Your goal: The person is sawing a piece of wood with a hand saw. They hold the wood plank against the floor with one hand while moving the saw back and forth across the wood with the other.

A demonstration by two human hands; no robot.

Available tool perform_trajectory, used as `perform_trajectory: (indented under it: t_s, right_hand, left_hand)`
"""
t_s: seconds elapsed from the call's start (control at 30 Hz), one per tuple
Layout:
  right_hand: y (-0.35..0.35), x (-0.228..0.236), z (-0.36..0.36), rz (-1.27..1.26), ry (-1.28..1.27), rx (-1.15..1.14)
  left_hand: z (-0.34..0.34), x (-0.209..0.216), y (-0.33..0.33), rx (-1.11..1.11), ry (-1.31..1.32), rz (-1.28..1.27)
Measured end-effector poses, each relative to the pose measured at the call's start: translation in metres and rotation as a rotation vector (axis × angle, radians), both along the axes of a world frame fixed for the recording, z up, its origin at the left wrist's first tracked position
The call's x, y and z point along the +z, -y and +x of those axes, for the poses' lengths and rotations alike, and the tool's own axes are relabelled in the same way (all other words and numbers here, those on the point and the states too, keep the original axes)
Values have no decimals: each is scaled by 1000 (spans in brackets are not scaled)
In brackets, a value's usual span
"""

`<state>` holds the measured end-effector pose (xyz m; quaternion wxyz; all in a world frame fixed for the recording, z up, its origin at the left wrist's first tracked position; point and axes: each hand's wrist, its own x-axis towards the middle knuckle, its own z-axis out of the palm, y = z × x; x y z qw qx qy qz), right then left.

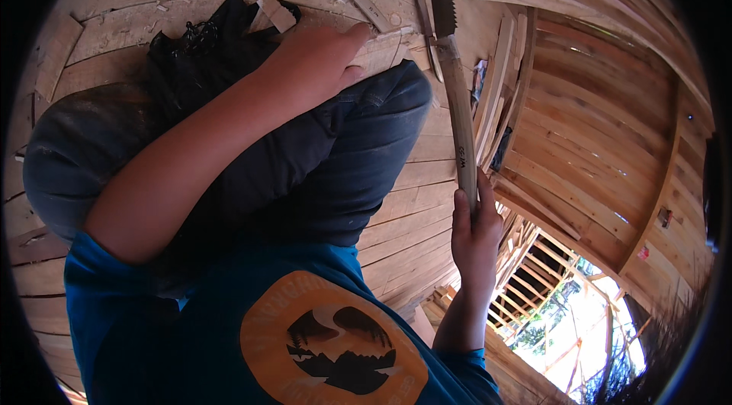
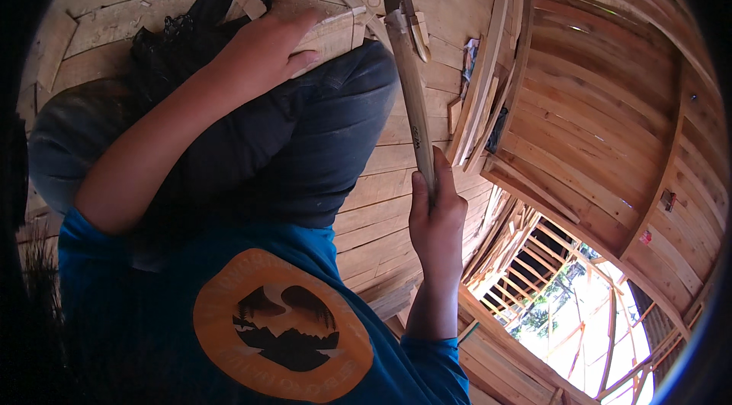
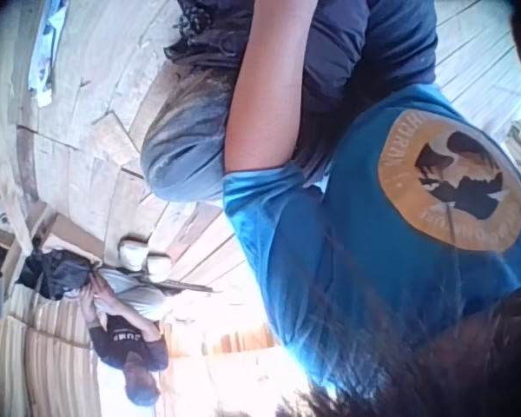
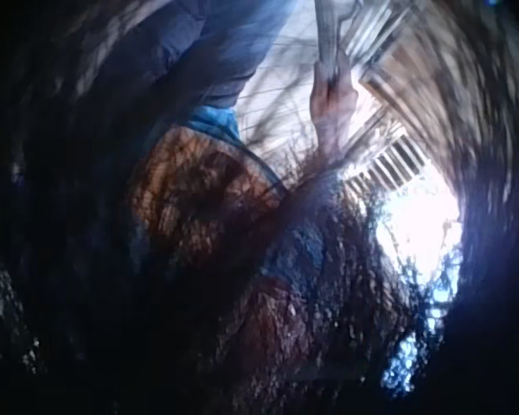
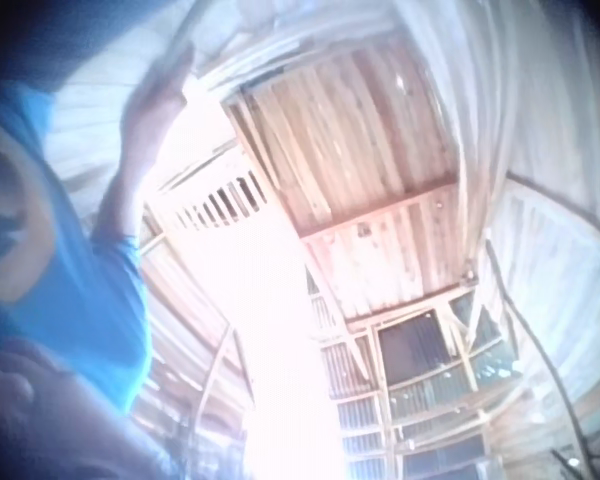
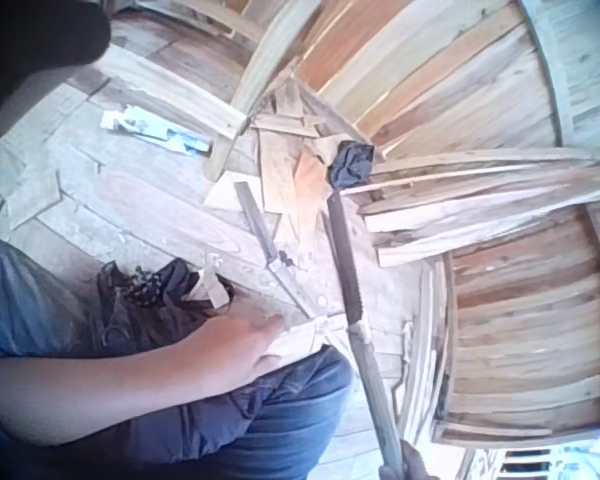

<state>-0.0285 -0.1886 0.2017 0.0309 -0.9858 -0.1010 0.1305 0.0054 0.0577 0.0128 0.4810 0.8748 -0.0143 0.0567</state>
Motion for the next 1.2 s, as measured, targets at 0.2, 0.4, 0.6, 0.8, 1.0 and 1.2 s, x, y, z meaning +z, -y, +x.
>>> perform_trajectory:
  t_s: [0.2,0.4,0.6,0.8,1.0,1.2]
  right_hand:
    - [29,-51,-3,670,-204,-403]
    - [48,-115,-17,878,-267,-575]
    - [31,-113,-14,887,-224,-566]
    - [43,-97,-17,610,-245,-254]
    - [37,-77,-16,332,-197,-176]
    - [30,-61,-16,270,-160,-115]
  left_hand:
    - [8,-2,-17,0,-146,146]
    - [7,-9,-15,29,-208,203]
    - [4,-9,-3,89,-158,230]
    - [15,-19,-5,25,-98,100]
    - [19,-31,-3,5,-57,6]
    - [20,-29,-3,-8,-69,9]
